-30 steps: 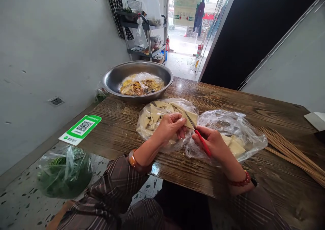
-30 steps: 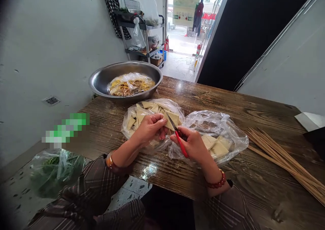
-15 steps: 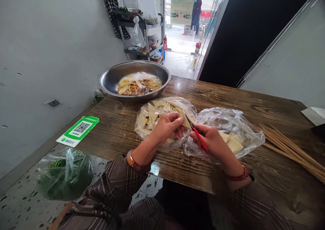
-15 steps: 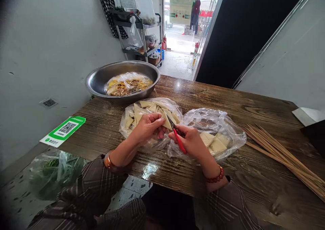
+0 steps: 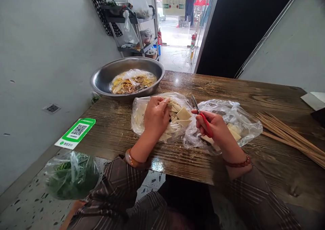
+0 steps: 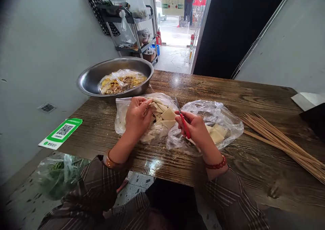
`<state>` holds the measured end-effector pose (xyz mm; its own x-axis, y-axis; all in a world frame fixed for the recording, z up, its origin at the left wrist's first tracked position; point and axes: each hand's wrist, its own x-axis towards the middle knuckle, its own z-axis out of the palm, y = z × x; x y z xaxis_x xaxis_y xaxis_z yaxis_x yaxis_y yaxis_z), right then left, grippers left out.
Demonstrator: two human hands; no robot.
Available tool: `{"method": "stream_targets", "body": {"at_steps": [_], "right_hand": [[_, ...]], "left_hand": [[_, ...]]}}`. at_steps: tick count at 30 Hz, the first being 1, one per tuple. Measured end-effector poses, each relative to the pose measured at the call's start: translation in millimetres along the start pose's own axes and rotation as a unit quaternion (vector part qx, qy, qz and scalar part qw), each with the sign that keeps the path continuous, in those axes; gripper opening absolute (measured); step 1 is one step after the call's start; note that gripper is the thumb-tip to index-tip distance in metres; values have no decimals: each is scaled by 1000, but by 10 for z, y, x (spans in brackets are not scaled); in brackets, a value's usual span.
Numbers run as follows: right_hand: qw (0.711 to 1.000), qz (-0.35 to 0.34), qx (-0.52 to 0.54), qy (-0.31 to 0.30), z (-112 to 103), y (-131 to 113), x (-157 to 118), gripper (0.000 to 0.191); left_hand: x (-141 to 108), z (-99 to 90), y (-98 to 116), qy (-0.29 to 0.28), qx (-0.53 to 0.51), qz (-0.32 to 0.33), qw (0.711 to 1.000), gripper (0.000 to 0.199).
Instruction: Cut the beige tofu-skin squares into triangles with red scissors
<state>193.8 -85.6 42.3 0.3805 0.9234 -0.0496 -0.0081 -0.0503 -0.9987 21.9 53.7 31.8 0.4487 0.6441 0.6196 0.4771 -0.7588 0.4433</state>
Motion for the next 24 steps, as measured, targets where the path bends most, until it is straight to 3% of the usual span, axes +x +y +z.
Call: {"method": "stream_targets", "body": {"at_steps": [3, 7, 11, 14, 19, 24], "right_hand": [[1000, -6, -2, -1, -9, 22, 2, 63], [999, -23, -22, -13, -26, 53, 14, 63], [999, -21, -21, -18, -27, 56, 22, 64], [1000, -21, -14, -15, -18, 47, 22, 63], [999, -25, -24, -17, -6, 41, 22, 63], [999, -31, -19, -18, -11, 55, 32, 64]], "left_hand": [[-31, 36, 37, -30, 50, 67, 996, 33], [-76, 82, 96, -100, 26, 133, 986, 22], [-81, 99, 113, -117, 16, 98, 988, 31], [-79, 110, 126, -112, 72, 66, 989, 29], [-93, 143, 188, -128, 135, 70, 980, 28], [-107, 172, 220, -132, 94, 66, 985, 11]]}}
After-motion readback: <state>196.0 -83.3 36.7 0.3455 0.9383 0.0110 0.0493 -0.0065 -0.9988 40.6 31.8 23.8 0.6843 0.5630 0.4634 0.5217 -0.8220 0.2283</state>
